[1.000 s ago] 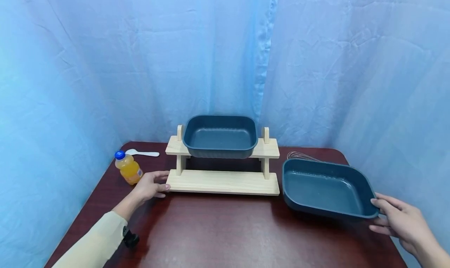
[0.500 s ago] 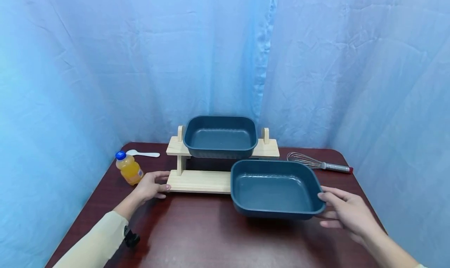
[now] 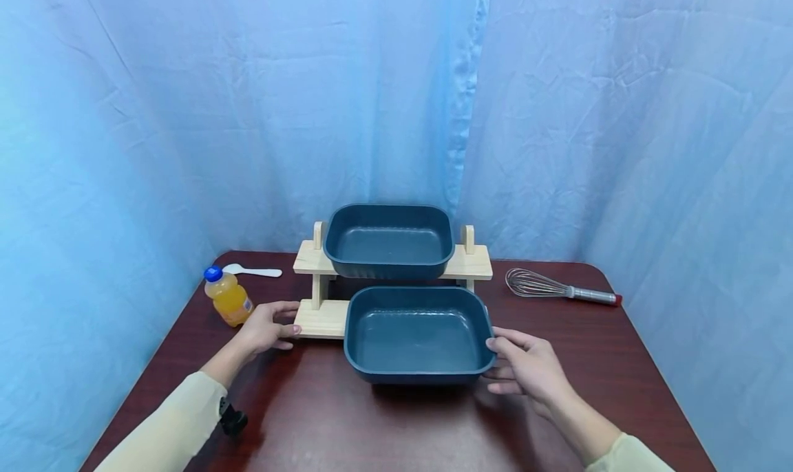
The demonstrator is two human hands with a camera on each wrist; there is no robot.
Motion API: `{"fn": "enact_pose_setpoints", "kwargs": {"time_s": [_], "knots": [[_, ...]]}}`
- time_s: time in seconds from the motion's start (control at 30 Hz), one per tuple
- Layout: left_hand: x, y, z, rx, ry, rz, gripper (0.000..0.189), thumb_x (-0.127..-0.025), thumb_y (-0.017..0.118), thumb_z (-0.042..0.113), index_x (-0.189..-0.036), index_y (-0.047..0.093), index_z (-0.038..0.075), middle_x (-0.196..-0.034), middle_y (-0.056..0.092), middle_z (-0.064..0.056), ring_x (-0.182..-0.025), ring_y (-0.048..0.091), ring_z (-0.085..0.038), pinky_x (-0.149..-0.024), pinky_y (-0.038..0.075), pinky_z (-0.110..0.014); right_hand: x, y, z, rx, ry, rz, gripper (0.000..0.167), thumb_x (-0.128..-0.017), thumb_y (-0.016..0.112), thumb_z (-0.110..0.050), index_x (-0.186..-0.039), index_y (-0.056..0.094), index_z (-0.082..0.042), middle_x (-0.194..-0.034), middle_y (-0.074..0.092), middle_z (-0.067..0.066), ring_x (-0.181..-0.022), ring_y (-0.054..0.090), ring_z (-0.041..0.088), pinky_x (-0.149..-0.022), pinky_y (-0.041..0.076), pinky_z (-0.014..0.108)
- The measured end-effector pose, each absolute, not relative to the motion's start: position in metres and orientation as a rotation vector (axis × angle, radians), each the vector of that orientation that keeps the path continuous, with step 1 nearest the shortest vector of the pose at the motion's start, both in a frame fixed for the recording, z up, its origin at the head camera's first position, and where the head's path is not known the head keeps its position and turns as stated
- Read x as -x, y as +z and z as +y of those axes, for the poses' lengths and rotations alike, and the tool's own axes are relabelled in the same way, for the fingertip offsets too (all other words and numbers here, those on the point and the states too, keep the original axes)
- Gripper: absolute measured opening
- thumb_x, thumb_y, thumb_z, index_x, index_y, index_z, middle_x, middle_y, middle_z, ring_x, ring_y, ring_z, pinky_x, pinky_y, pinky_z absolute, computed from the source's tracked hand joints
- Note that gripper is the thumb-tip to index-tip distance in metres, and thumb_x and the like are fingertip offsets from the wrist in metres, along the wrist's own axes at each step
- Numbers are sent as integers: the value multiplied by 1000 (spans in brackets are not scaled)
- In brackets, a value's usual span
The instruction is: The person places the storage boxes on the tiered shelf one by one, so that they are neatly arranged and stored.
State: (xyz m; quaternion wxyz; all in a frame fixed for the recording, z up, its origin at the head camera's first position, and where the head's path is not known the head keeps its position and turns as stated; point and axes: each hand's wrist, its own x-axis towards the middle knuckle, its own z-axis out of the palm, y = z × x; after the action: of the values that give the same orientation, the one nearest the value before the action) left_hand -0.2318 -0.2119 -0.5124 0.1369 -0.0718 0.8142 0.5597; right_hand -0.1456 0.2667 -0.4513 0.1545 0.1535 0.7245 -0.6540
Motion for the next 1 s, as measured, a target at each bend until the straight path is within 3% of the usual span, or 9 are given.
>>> {"fn": "enact_pose_setpoints", "kwargs": {"time_s": [0.33,0.6,0.87,1.0], "knots": [[230,-512,-211,202,1636,2350,59,-91,71,-7,-147,54,2,-140,59,-26,-87,73,-23,-70,65,-44,161,-471,239,-439,-1984,2073,61,-98,71,-28,-151,50,-6,-118,73,19,-90,77,27,-70,65,49],[229,-510,-208,195,1644,2347,59,-92,71,-7,-147,53,2,-141,59,-26,-89,73,-24,-69,65,-42,169,-475,229,-459,-1967,2090,63,-99,70,-33,-153,49,-10,-145,54,30,-93,77,30,-73,65,49],[230,-511,-207,195,1635,2348,58,-92,70,-6,-146,54,4,-139,60,-24,-89,74,-24,-70,65,-41,173,-475,223,-459,-1967,2094,61,-100,68,-31,-153,48,-9,-131,65,28,-94,77,33,-71,64,50],[229,-511,-207,191,1635,2355,58,-92,71,-7,-146,54,3,-139,60,-24,-88,73,-24,-70,65,-41,174,-475,220,-460,-1957,2088,62,-100,68,-33,-153,47,-9,-133,64,29,-98,76,36,-72,64,51]]}}
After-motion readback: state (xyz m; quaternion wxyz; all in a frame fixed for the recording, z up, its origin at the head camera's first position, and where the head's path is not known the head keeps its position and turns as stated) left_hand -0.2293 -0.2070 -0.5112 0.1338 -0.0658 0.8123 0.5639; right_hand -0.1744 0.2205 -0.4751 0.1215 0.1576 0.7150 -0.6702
